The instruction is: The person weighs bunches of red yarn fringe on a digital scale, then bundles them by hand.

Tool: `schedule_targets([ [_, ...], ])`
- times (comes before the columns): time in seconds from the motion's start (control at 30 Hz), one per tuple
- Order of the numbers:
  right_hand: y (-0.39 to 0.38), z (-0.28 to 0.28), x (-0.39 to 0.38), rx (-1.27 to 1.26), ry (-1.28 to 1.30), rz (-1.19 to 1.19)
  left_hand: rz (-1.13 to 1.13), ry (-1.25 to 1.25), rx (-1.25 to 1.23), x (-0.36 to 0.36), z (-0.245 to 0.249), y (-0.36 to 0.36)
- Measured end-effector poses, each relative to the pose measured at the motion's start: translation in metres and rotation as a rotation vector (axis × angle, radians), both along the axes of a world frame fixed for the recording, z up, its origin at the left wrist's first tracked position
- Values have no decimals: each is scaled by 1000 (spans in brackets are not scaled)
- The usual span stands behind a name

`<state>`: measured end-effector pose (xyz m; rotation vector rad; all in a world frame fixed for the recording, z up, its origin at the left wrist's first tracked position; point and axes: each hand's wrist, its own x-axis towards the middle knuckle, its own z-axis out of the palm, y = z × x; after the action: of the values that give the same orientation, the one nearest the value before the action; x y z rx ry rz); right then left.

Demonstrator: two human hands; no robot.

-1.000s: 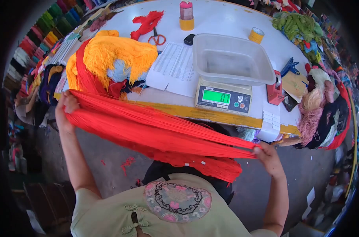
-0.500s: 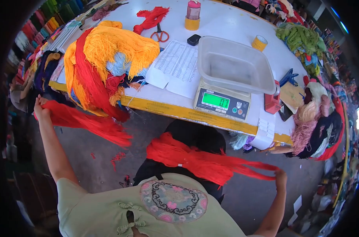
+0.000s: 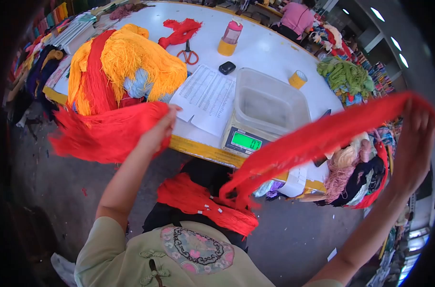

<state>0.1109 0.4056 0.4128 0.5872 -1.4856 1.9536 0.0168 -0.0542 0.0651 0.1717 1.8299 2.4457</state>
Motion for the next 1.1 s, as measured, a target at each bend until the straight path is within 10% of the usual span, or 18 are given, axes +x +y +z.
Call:
schedule_targets([
  [0.1,-45,70,-54,456,201,169,48,30,-322,-26,-70,18],
  [0.27,-24,136,-120,48,196,-218,152,116,-343,-30,-74,17],
  [0.3,-3,134,-130,284,136,89,134,99,-335,-32,-77,15],
  [0.33,16,119,-139,518,66,397,116,81,-328,-35,-79,13],
  [0.4,-24,41,-143,489,20,246,87,31,-296,-36,-81,12],
  [0.53,-80,-136,-112,1293,-368,-421,55,-52,-218,-35,-81,12],
  [0.6,-89,-204,-83,1760,-59,-700,60,-65,-212,-33,-79,11],
  [1.1,-71,-263,4,1258,-124,-697,123,-41,-223,-28,-68,16],
])
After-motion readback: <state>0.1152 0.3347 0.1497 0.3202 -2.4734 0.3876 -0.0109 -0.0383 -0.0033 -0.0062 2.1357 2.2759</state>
